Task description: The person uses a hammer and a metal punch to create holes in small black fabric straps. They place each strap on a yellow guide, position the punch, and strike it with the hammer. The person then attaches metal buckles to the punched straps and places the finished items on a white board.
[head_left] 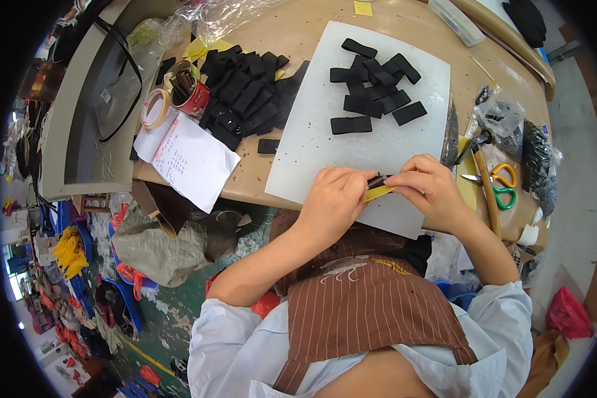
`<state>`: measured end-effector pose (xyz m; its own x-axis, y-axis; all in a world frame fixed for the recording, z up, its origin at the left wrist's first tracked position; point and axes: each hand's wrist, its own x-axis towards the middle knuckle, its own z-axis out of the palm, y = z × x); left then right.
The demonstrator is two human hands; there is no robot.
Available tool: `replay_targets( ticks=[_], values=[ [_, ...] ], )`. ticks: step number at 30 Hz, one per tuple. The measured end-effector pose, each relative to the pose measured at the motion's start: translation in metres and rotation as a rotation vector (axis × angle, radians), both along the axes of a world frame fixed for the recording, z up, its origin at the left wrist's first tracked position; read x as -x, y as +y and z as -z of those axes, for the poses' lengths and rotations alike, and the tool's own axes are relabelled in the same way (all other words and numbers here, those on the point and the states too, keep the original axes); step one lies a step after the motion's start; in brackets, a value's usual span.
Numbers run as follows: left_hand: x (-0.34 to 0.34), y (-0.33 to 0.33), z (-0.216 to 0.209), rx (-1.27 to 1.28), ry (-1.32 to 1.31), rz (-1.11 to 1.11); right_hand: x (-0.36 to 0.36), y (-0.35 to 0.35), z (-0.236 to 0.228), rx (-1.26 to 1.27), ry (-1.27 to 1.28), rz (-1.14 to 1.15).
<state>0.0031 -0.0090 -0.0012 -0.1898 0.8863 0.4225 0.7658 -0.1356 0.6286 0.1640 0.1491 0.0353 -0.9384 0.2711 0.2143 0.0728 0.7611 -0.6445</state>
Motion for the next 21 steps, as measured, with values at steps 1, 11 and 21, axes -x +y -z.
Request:
replay_targets(
  ticks=[1, 11, 21],
  values=[
    [-0.001, 0.0, -0.001, 0.01, -0.006, -0.034, 0.0, -0.001, -0.002, -0.013, 0.033, 0.003],
    [0.073, -0.013, 0.0, 0.007, 0.108, -0.398, -0.015, 0.065, 0.016, -0.231, 0.067, 0.278],
    [0.085, 0.041, -0.003, -0.08, 0.186, -0.08, 0.023, 0.117, 0.022, -0.198, 0.0, 0.032]
  ],
)
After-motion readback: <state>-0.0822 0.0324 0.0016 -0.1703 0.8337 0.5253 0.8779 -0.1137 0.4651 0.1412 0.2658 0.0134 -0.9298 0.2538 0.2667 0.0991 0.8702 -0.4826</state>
